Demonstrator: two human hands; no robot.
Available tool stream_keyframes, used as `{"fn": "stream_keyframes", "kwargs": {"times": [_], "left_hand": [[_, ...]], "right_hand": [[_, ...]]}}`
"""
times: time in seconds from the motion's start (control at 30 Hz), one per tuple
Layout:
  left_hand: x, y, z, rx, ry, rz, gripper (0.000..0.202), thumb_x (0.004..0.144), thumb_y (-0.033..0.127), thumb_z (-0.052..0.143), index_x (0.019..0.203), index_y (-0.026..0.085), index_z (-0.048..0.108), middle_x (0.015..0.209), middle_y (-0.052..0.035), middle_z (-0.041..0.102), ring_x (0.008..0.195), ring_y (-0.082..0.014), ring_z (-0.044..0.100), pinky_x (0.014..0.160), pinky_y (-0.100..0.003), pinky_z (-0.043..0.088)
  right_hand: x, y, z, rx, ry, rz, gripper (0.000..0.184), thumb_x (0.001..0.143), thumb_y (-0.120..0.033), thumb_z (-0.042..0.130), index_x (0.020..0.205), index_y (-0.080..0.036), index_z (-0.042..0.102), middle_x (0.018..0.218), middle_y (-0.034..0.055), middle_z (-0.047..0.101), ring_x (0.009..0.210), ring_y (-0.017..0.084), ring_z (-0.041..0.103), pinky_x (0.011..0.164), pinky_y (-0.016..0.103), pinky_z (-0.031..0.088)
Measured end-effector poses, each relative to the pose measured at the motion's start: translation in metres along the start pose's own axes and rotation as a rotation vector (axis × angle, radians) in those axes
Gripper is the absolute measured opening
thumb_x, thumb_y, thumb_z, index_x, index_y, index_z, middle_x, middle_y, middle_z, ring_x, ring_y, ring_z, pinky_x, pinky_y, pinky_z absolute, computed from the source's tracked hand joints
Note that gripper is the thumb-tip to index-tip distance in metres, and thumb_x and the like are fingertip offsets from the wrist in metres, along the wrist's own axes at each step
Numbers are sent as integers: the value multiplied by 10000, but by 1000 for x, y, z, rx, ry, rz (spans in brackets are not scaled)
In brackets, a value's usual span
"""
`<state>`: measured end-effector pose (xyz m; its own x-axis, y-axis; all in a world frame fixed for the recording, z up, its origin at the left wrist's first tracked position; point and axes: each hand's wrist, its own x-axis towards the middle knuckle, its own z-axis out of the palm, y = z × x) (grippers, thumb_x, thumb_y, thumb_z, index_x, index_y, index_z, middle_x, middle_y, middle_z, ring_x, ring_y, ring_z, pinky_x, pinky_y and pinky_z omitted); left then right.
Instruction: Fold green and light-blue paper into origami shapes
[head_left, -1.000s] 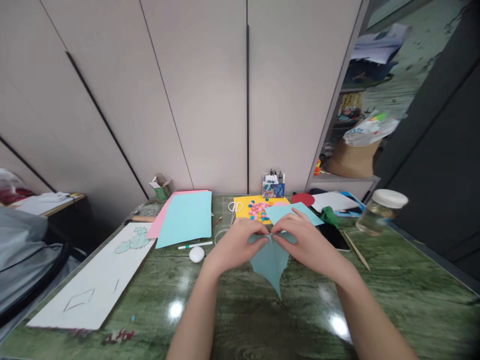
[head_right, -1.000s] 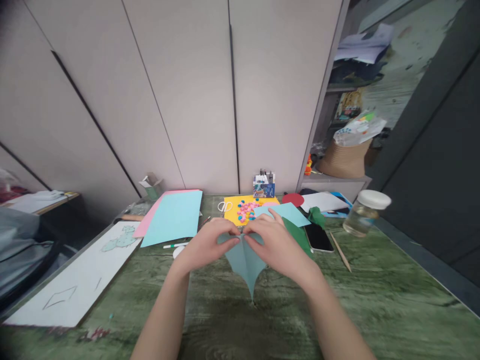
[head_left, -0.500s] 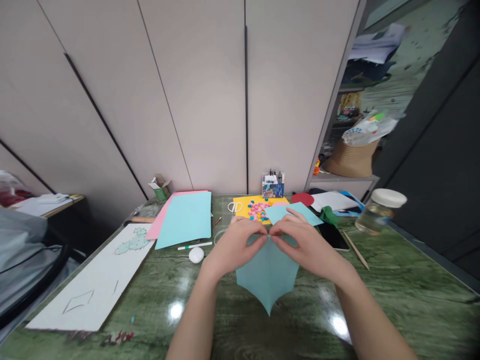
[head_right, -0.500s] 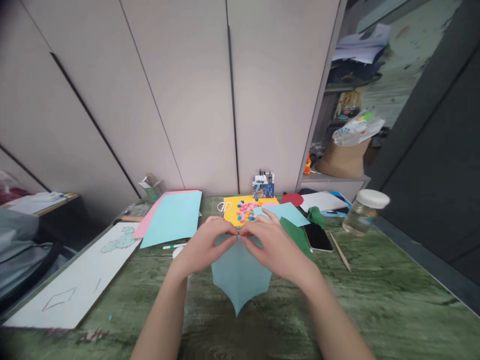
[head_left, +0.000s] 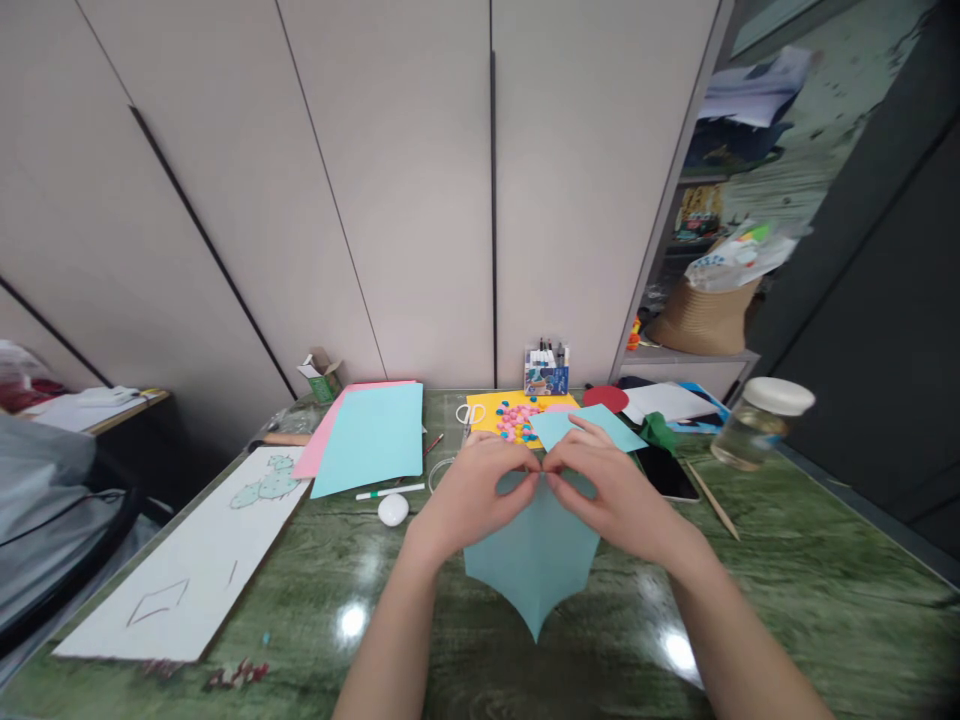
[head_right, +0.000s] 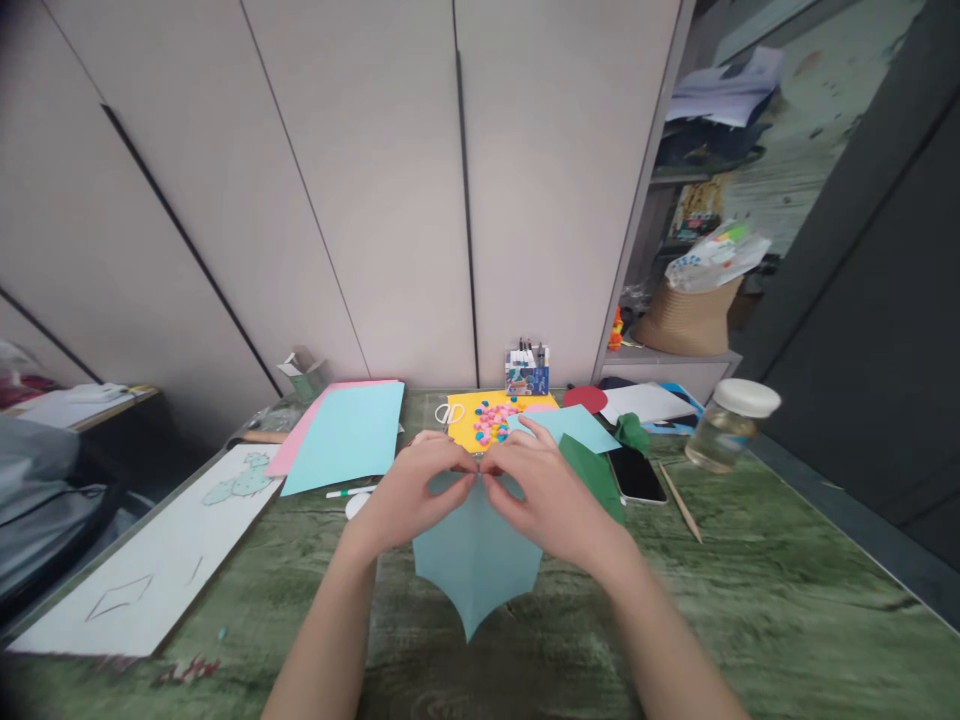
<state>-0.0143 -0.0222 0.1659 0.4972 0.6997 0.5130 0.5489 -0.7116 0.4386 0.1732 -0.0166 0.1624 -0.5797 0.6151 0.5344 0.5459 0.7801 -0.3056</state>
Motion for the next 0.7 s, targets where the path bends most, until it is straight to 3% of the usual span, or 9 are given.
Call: {"fn": "stream_keyframes", "kwargs": {"times": [0.27, 0.7], "left_hand": [[1, 4, 3, -37, 92, 32, 102, 784, 114, 531, 755, 196, 584, 730, 31, 642, 741, -133, 536, 839, -282, 363], [1, 5, 4, -54, 102, 10, 119, 816, 153, 503, 737, 206, 576, 738, 27, 653, 742, -142, 540, 837, -295, 376]], "right_hand": [[0, 1, 2, 25, 106, -48, 105, 806, -109, 512, 779, -209, 494, 689, -43, 511, 692, 113, 514, 1055, 475, 255], [0, 0, 1, 50, 142, -48, 102, 827, -140, 492, 777, -228, 498, 689, -31, 521, 688, 133, 507, 1018, 477, 315]]}}
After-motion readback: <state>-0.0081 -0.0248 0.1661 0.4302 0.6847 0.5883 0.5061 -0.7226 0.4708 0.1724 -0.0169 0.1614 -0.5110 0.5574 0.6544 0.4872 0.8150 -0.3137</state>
